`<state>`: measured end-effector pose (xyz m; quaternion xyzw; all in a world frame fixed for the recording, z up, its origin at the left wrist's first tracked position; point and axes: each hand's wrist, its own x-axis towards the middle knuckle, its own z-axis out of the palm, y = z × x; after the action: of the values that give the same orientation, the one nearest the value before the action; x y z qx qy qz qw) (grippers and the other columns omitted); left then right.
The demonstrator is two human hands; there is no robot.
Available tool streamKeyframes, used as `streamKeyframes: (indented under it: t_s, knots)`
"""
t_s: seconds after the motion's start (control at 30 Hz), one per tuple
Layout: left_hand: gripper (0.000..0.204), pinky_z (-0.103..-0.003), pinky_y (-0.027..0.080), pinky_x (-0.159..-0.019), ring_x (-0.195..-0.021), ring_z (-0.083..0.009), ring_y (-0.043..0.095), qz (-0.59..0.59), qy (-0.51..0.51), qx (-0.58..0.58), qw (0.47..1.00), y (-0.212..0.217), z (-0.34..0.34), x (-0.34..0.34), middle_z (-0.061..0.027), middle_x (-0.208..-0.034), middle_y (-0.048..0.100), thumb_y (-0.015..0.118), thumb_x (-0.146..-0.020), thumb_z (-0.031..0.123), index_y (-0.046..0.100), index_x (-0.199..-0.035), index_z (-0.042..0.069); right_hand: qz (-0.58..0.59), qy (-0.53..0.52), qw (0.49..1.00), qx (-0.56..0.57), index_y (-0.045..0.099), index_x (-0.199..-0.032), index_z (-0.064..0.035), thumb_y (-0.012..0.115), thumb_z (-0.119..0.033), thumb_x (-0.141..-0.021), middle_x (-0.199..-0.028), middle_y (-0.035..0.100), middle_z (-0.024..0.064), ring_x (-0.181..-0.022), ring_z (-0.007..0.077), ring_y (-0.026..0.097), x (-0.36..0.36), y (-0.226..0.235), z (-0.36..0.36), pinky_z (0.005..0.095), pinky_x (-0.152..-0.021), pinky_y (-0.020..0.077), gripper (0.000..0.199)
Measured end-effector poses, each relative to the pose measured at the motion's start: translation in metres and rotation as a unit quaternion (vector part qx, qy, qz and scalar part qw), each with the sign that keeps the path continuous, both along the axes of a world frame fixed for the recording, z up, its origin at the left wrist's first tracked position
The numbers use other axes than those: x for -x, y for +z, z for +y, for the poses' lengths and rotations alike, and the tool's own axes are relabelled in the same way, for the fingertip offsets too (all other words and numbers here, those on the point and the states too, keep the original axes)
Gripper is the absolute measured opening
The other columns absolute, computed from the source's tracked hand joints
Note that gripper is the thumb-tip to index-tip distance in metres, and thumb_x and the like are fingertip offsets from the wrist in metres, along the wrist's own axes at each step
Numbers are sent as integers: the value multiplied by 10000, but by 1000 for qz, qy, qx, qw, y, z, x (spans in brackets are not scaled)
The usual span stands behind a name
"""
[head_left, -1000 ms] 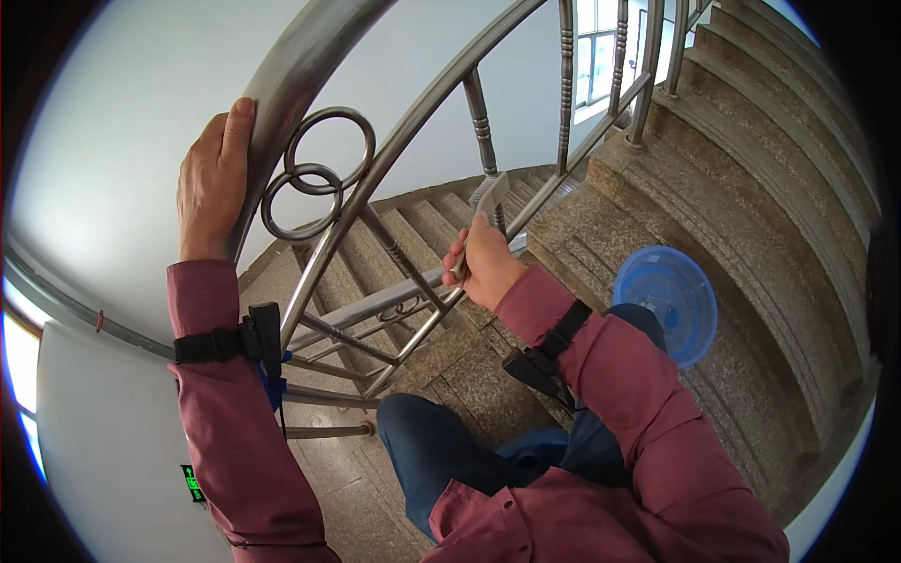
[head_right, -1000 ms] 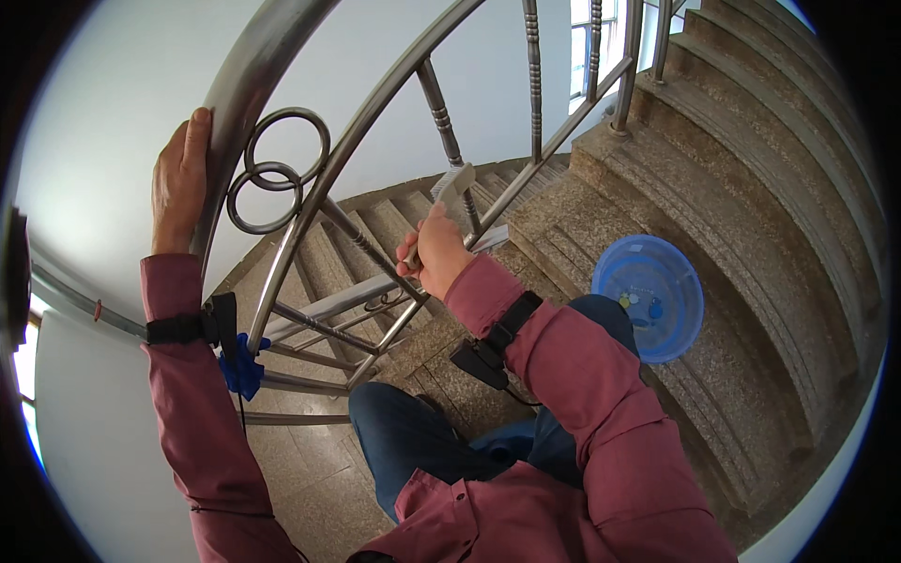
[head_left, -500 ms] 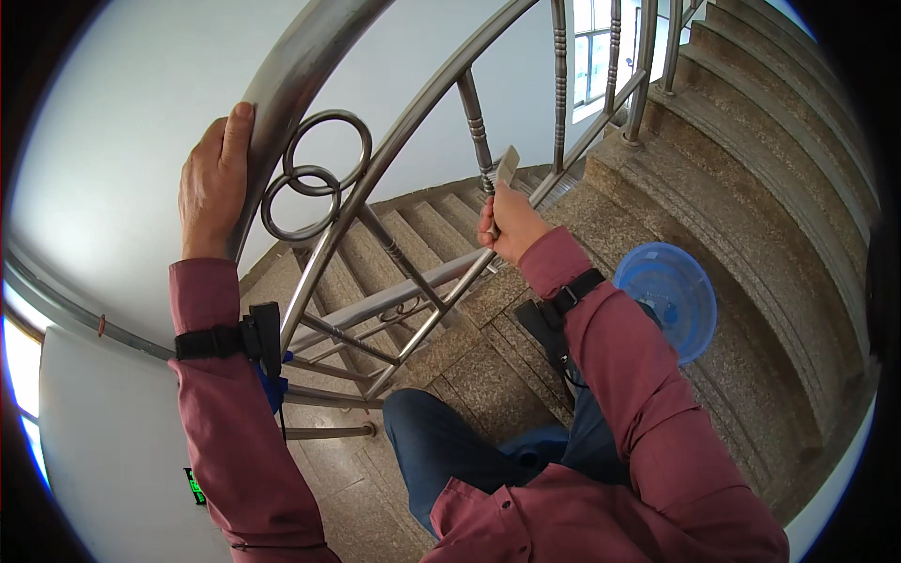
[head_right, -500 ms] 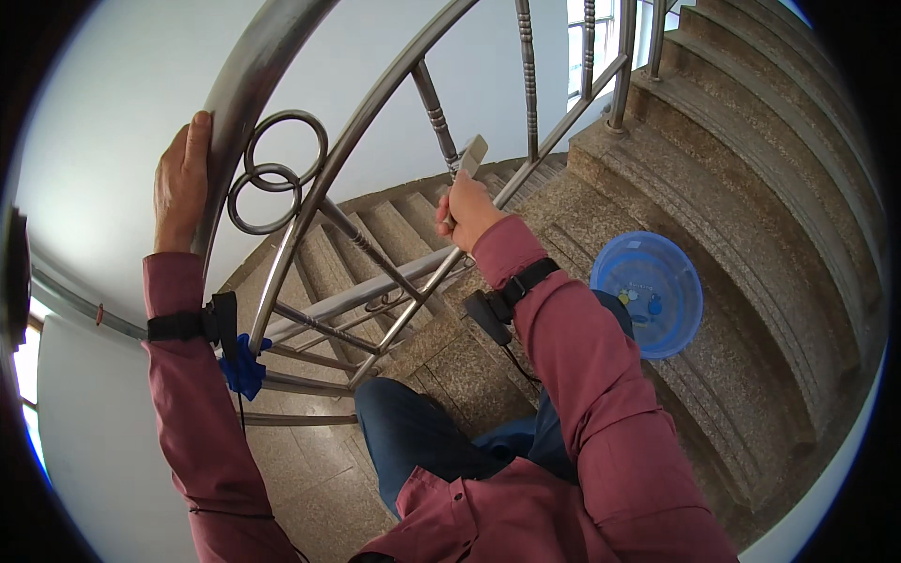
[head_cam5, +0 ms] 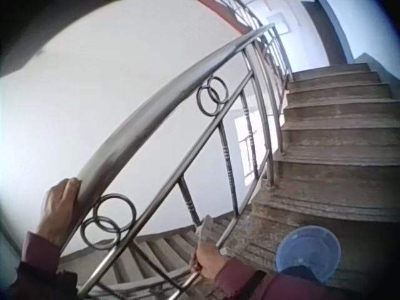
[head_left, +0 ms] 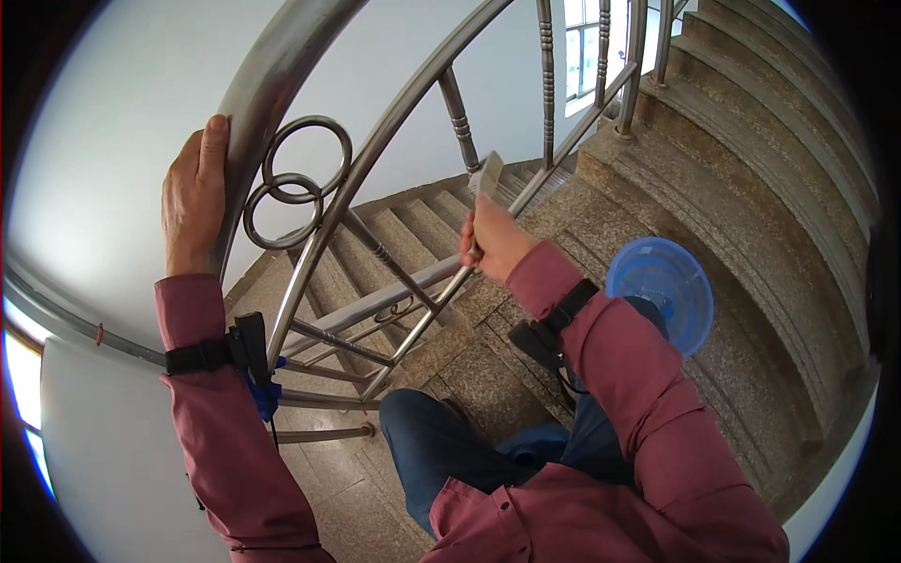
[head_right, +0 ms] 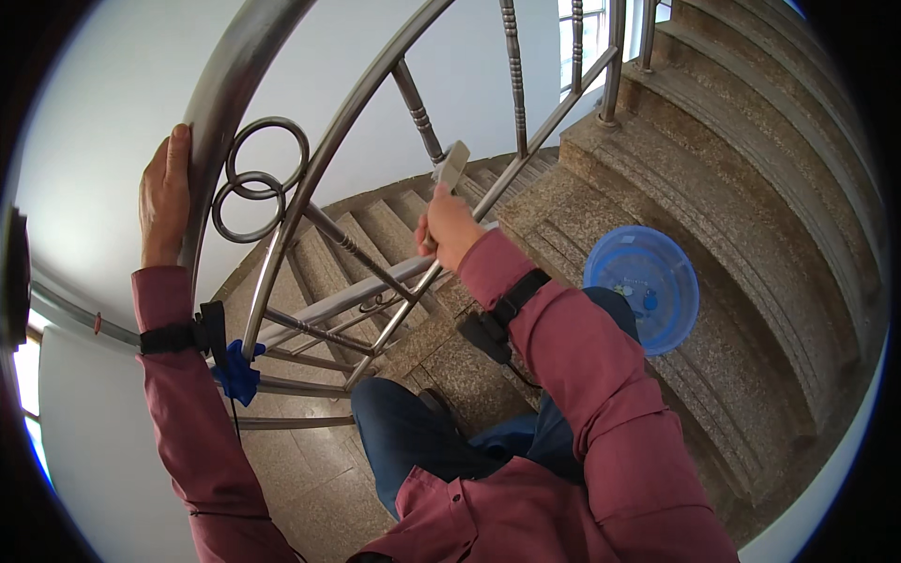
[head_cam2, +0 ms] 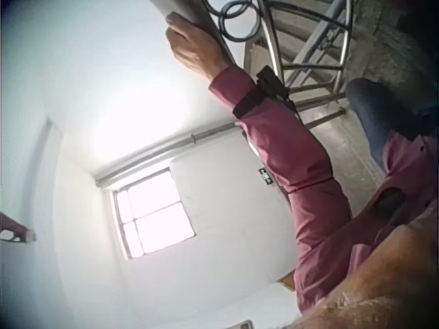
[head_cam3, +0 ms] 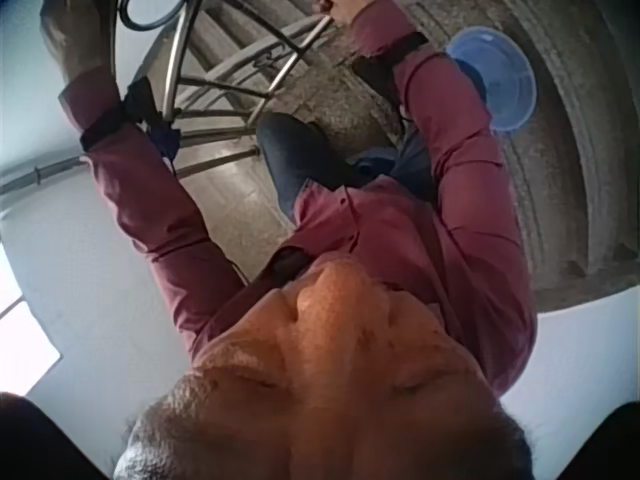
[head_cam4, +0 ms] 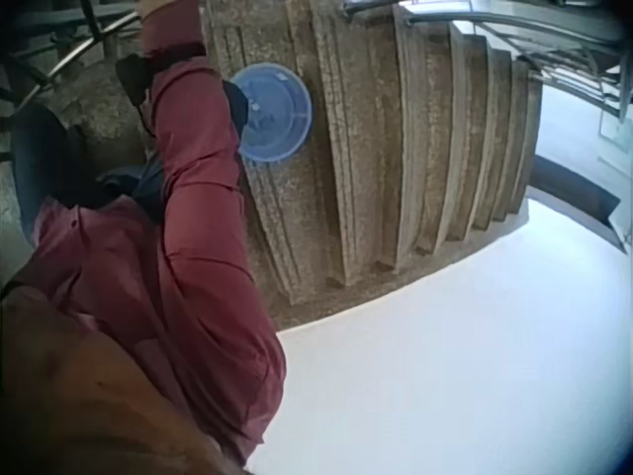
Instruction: Cleaning a metal staircase railing using a brush and a cloth.
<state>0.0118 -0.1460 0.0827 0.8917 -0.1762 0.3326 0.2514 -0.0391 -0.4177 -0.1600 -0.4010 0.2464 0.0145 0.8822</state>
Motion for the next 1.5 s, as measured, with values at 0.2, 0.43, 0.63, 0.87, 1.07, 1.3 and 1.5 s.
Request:
streamKeyframes:
  t_s: [0.2,0.43,0.63,0.87,1.07,1.3,1.5]
  knots:
    - [685,-448,488,-851,-927,-358,662,-2,-7,-12,1000,-5,-2,-9,-201,-948,711,413,-1028,670,733,-1096,69,-12,32,998,57,455,-939,-122,403,-432,-1094,-673,408,-13,-500,118,384,-21,-8,-57,309,-433,299,350]
    - [639,-458,494,-844,-940,-385,676,-4,-4,4,1000,-10,3,-12,-200,-964,719,443,-1020,650,739,-1086,88,16,49,994,92,468,-1024,-118,430,-423,-1092,-670,398,-20,-500,102,369,9,-4,-41,288,-424,289,314]
    - [638,-509,480,-773,-804,-423,663,-45,3,-12,999,-3,-1,-3,-280,-811,677,462,-1035,542,697,-875,-30,46,74,994,71,465,-1091,-97,442,-421,-1097,-677,404,-23,-505,99,368,32,6,-24,276,-429,291,325]
    - [700,-500,502,-855,-885,-430,686,-9,-3,-5,1000,-3,6,5,-292,-917,714,440,-1027,581,732,-964,-52,-3,57,996,62,495,-1041,-69,412,-378,-1116,-682,404,-42,-509,70,376,-7,9,-42,248,-428,288,329]
    - [753,-515,507,-924,-970,-431,698,17,6,-38,999,-4,4,11,-294,-971,720,396,-1031,624,748,-976,-40,4,58,995,75,519,-1043,-68,402,-372,-1122,-677,405,-51,-511,66,372,0,6,-42,243,-436,296,335]
    - [790,-509,513,-927,-967,-404,709,13,16,-37,999,-4,7,8,-289,-993,721,379,-1034,661,750,-996,-36,19,80,994,66,523,-1079,-86,421,-390,-1117,-675,412,-50,-525,74,388,41,9,-12,254,-452,311,323]
    - [799,-501,512,-930,-970,-407,707,5,14,-35,999,-5,7,6,-285,-978,721,372,-1037,662,749,-1005,-43,6,68,995,71,519,-1069,-70,418,-375,-1119,-674,419,-49,-516,68,398,5,7,-38,250,-436,310,325]
